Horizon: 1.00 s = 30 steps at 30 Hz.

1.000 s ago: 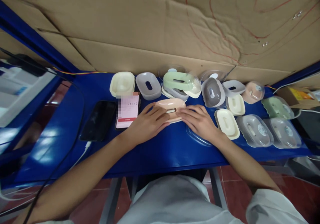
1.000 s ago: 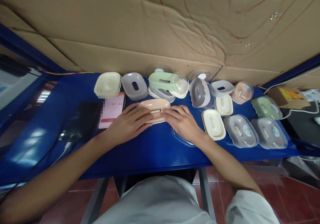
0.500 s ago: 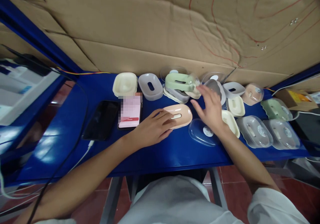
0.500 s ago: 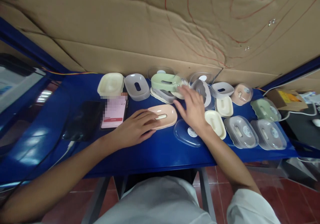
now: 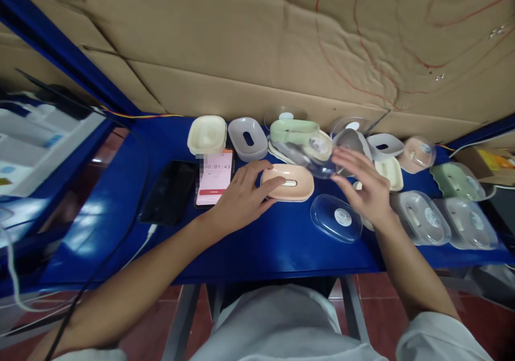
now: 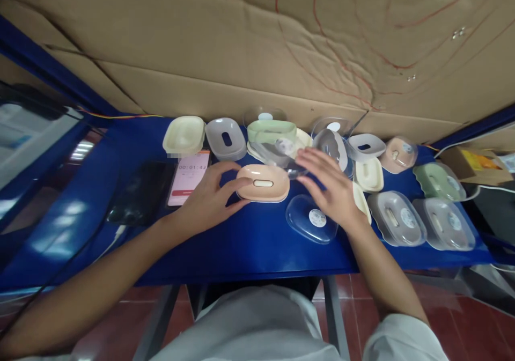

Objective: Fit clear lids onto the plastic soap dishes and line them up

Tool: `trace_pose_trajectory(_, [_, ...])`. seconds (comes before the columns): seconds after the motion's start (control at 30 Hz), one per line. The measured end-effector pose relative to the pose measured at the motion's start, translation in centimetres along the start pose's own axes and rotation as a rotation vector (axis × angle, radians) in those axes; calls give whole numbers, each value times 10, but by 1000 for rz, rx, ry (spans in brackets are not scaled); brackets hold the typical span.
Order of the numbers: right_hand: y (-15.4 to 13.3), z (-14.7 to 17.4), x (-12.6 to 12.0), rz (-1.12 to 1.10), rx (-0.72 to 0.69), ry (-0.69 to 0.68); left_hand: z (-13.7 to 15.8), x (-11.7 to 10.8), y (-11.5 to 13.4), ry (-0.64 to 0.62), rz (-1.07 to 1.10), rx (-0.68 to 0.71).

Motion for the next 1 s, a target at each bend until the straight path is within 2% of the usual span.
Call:
trace_pose_trajectory(0.1, [-4,11,18,-129,-41,-199,-1,-1,-4,1,-17,28])
trace_pose_trajectory(0.2, [3,16,35,-192,-23,-311,0,7,-8,-95,37,3])
trace_pose_trajectory(0.27, [11,16,40,-172,-3,-339,2,12,-10,-144,53,-16])
trace_pose_trajectory(0.37, [20,14,41,-83,23,-334,3,13,-8,-133,20,-1])
trace_pose_trajectory(0.57, [4,22,53,53,-48,-458,3,11,-4,-92,-27,82])
trace_pose_trajectory(0.77, [-7,28,60,130,-144,-422,2,9,0,-64,-58,156])
trace_pose_trajectory(1.0, [1,24,56,-2,-110,-373,1,12,0,-37,43,82])
Point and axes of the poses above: each hand's wrist, its own z-axis away from the middle knuckle, its own x-axis out of the palm, y = z × x, the point moved 5 cm from there along -z, towards the middle knuckle, and after that the axes turned 7 degrees about x, right-handed, at the moved point
